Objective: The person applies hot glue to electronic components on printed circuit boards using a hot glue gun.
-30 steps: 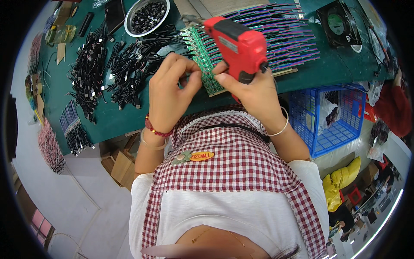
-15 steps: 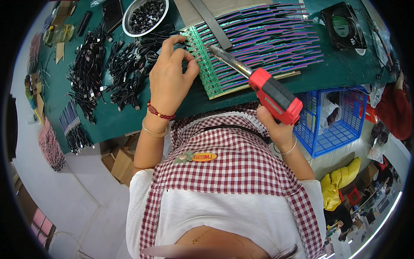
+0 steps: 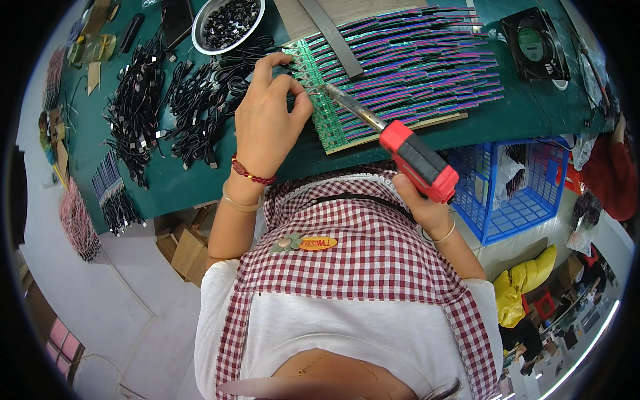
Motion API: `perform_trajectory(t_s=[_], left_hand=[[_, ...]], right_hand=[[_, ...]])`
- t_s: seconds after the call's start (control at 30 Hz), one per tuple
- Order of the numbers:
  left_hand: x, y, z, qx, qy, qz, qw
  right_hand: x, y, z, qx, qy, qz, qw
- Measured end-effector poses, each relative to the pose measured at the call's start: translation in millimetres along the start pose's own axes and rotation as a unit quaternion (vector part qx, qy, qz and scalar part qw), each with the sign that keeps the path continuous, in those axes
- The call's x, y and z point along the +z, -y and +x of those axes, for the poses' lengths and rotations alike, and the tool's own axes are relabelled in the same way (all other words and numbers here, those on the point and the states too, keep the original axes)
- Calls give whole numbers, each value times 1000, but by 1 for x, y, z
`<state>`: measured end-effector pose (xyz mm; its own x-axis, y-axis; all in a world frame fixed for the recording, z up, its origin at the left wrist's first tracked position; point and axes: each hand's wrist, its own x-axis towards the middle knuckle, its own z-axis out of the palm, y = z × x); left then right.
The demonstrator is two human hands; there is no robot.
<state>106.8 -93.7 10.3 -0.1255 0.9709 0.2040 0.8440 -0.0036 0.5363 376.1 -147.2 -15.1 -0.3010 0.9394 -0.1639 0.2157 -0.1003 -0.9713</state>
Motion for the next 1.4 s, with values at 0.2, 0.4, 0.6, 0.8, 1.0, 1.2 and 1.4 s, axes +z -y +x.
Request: perform_trajectory(t_s=[0.2, 0.4, 0.6, 0.8, 1.0, 1.2, 1.4], left_hand=[[1, 0, -1, 7, -11, 8, 1000], [-1, -2, 0, -4, -1, 9, 1000], [1, -2, -1, 7, -14, 18, 1000], [4, -4, -1, 6, -19, 21, 1000], [4, -3, -2, 8, -27, 30, 999], [4, -4, -1, 11, -23, 26, 999], [3, -5, -1, 16, -21, 32, 999]], right_hand=[[-4, 1, -2, 18, -11, 61, 998], [-3, 3, -3, 24, -18, 49, 998], [1, 5, -5, -32, 16, -21, 999], [1, 5, -4, -27, 36, -38, 998], [4, 5, -8, -18, 35, -15, 999], [2, 4, -8, -26, 20, -2, 999], [1, 4, -9, -1, 6, 25, 1000]])
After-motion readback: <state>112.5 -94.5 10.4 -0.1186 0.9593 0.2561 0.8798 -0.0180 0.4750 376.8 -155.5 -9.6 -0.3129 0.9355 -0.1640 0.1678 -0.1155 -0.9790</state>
